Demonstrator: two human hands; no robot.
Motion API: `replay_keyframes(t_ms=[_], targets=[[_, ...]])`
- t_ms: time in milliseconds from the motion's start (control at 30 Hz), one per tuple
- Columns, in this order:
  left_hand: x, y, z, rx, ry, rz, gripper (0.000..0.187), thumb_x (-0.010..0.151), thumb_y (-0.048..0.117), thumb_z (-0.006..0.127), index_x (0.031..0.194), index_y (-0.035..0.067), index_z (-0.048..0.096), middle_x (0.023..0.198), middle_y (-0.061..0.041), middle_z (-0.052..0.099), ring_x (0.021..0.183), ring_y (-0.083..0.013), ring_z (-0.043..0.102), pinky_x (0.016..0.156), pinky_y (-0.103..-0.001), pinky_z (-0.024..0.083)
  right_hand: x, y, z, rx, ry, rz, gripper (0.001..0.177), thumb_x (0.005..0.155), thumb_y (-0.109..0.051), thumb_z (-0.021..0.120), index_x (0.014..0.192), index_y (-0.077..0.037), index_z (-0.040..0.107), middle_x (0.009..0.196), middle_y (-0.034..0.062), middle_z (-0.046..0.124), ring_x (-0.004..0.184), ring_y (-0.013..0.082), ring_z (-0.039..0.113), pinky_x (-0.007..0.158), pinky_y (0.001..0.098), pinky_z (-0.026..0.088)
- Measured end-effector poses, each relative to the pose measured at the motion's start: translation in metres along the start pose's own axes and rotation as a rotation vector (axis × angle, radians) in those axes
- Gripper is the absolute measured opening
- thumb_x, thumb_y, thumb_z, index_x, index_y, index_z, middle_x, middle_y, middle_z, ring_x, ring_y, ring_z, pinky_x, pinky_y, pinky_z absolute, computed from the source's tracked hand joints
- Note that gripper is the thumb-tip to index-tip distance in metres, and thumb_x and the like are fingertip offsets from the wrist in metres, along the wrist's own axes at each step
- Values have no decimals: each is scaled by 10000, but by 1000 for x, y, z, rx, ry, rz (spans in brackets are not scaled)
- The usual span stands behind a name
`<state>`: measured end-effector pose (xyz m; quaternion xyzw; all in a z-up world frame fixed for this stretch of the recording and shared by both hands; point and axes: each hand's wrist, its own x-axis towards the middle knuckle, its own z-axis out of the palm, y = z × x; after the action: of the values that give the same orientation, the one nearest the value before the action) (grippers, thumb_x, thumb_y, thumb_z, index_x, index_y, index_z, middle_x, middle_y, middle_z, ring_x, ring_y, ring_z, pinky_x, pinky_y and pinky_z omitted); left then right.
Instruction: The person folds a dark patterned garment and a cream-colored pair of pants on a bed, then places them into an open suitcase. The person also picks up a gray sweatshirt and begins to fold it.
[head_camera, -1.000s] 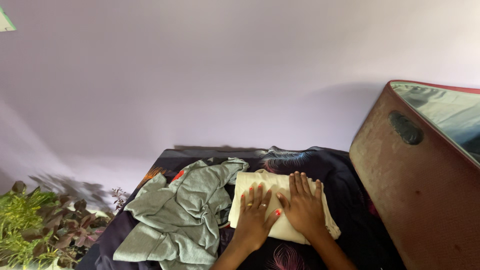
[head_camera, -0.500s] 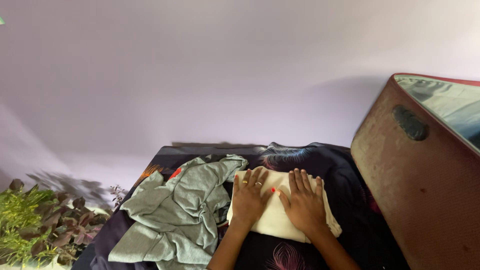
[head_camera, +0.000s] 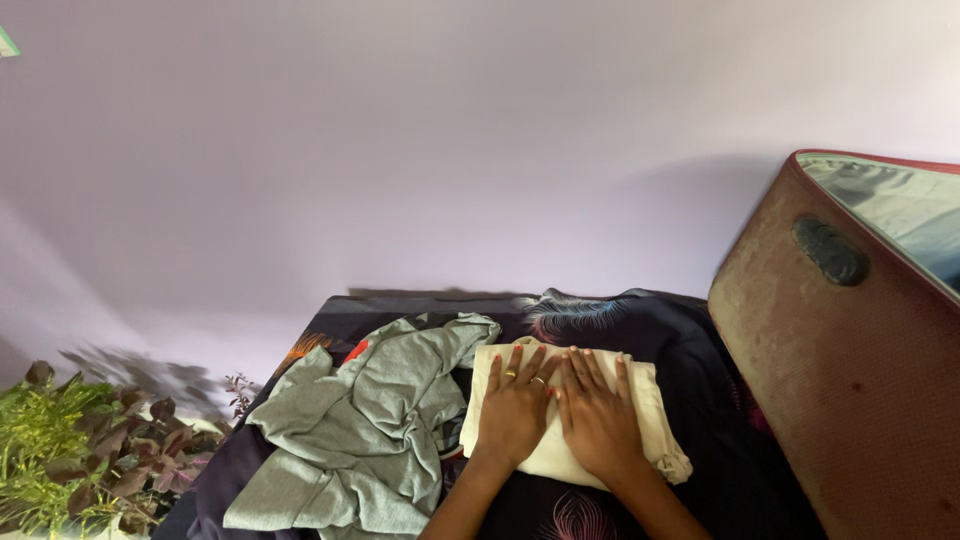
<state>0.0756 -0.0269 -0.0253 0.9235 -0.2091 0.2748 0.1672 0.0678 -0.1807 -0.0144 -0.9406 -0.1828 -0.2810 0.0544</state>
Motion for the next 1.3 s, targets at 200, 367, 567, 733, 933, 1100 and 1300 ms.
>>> replay_keyframes(t_ms=[200, 367, 567, 733, 933, 1100, 1300], targets=[[3, -9, -19, 64, -75, -232, 495, 1009, 347, 525, 1479, 197, 492, 1603, -108, 381, 1486, -365, 270, 1171, -590, 177, 4, 9, -11, -126, -106, 251, 716, 961, -524, 425, 1509, -64, 443, 1581, 132, 408, 1465, 268, 322, 1158, 633, 175], [-1, -33, -15, -312, -105, -479, 532, 1015, 360, 523, 1508, 169, 464, 1665, -57, 351, 1434, -323, 446, 1194, -525, 303, 3, 29, 2, 45, -53, 354, 653, 972, -503, 462, 1470, -80, 476, 1558, 168, 413, 1455, 326, 363, 1111, 555, 328], [3, -42, -8, -448, 86, -558, 740, 863, 331, 739, 1460, 11, 443, 1589, -154, 387, 1407, -348, 467, 1110, -400, 422, 3, 68, 41, 603, 233, 554, 373, 997, -293, 608, 1268, -46, 673, 1496, 151, 542, 1424, 324, 462, 1161, 427, 381], [4, -15, -27, -75, 171, -458, 639, 880, 306, 747, 1397, 6, 520, 1516, -200, 427, 1368, -406, 451, 1070, -470, 411, 8, 89, 58, 840, 143, 733, 343, 942, -261, 646, 1214, -67, 721, 1321, 135, 708, 1263, 283, 643, 1090, 386, 476], [11, 49, -43, -251, 146, -309, 410, 948, 299, 683, 1305, 98, 673, 1328, -148, 661, 1140, -312, 682, 978, -412, 558, 17, 102, 42, 639, 233, 581, 304, 885, -284, 723, 1066, -51, 795, 1374, 196, 641, 1227, 366, 637, 1030, 421, 492], [-4, 95, -47, -416, -189, -186, 565, 862, 400, 781, 1274, 35, 660, 1127, -147, 711, 992, -316, 711, 824, -424, 584, 13, 88, -10, 321, -17, 567, 392, 906, -360, 662, 1138, -50, 723, 1260, 188, 686, 1183, 395, 630, 1003, 485, 509], [-11, 104, -41, -304, -122, -44, 748, 767, 307, 813, 1355, -71, 548, 1059, -215, 652, 947, -385, 667, 718, -471, 575, 2, 92, -77, 187, -661, 639, 562, 1013, -495, 578, 1039, 40, 746, 976, 220, 747, 926, 387, 752, 804, 473, 611]])
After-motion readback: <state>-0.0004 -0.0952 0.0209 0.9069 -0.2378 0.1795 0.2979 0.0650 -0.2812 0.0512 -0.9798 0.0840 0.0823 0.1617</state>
